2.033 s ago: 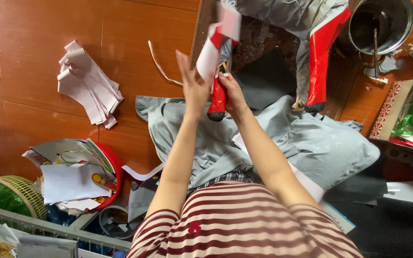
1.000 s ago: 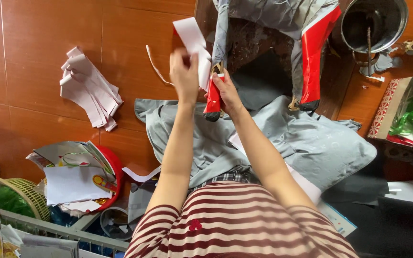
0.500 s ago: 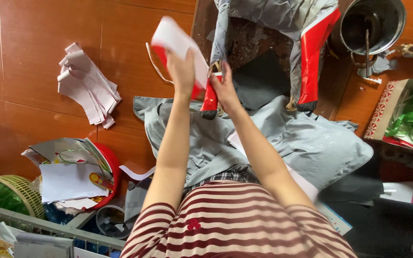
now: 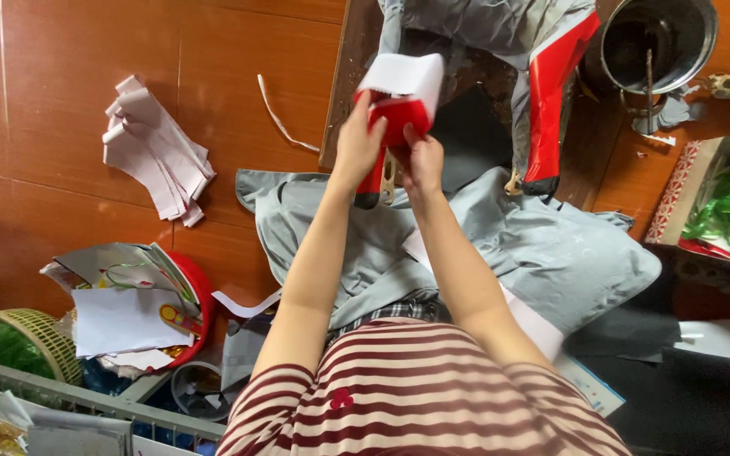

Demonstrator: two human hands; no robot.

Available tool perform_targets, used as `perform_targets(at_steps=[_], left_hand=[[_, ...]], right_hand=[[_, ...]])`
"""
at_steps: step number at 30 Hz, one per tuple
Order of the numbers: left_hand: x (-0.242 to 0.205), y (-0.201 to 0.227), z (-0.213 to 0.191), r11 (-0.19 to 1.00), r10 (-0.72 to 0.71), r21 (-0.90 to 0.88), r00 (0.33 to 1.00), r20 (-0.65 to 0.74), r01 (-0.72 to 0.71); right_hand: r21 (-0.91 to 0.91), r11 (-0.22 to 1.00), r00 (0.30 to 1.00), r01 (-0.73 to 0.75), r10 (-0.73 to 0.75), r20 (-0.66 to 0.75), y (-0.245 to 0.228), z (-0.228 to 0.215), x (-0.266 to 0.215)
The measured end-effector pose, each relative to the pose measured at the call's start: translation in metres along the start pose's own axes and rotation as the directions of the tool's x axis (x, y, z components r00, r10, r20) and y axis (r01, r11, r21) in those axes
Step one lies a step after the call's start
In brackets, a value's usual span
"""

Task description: Wrapping colored paper around a bamboo and paper giraffe frame using glue.

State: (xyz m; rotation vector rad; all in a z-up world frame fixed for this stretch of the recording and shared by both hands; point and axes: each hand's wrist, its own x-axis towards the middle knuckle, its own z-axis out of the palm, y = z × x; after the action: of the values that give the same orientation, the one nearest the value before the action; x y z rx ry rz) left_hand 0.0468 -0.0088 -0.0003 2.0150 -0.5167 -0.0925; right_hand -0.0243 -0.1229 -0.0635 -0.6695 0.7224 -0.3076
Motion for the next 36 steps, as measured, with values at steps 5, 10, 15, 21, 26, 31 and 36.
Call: perform_targets(at_steps=[5, 10, 15, 21, 26, 31, 36], left_hand=[[-0.002, -0.014, -0.011, 0.965, -0.177, 0.208, 0.982, 0.061, 0.16], [-0.013, -0.008, -0.002, 0.88, -0.41, -0.112, 0.858, 0.31, 0.461], [-0.009, -0.001, -0.002, 0.892, -0.424, -0.04, 0.863, 0.276, 0.451], [-0.01, -0.015, 0.011, 0.905, -0.425, 0.132, 0.878, 0.221, 0.405], [-0.013, -0.008, 0.012, 0.893, -0.447, 0.159, 0.869, 0.214, 0.42], [-0.011, 0.011, 0.003, 0.841, -0.514, -0.009, 0.806, 0.294, 0.541], [-0.014, 0.038, -0.021, 0.735, -0.437, -0.331, 0.787, 0.437, 0.591]], right_hand=[[0.187, 0.961, 0.975, -0.204, 0.183, 0.124, 0.056, -0.058, 0.046], [0.103, 0.983, 0.98, -0.151, 0.135, 0.143, 0.037, -0.054, 0.05], [0.092, 0.994, 0.998, -0.058, 0.056, 0.026, -0.006, -0.077, 0.045], [0.133, 0.973, 0.96, -0.186, 0.209, -0.185, 0.029, -0.151, 0.062], [-0.581, 0.498, 0.765, 0.644, -0.406, 0.5, -0.016, -0.019, -0.009], [-0.69, 0.69, 0.926, 0.221, 0.073, 0.369, -0.001, 0.018, 0.056], [-0.216, 0.907, 0.854, -0.361, 0.415, 0.315, -0.018, 0.033, 0.053]])
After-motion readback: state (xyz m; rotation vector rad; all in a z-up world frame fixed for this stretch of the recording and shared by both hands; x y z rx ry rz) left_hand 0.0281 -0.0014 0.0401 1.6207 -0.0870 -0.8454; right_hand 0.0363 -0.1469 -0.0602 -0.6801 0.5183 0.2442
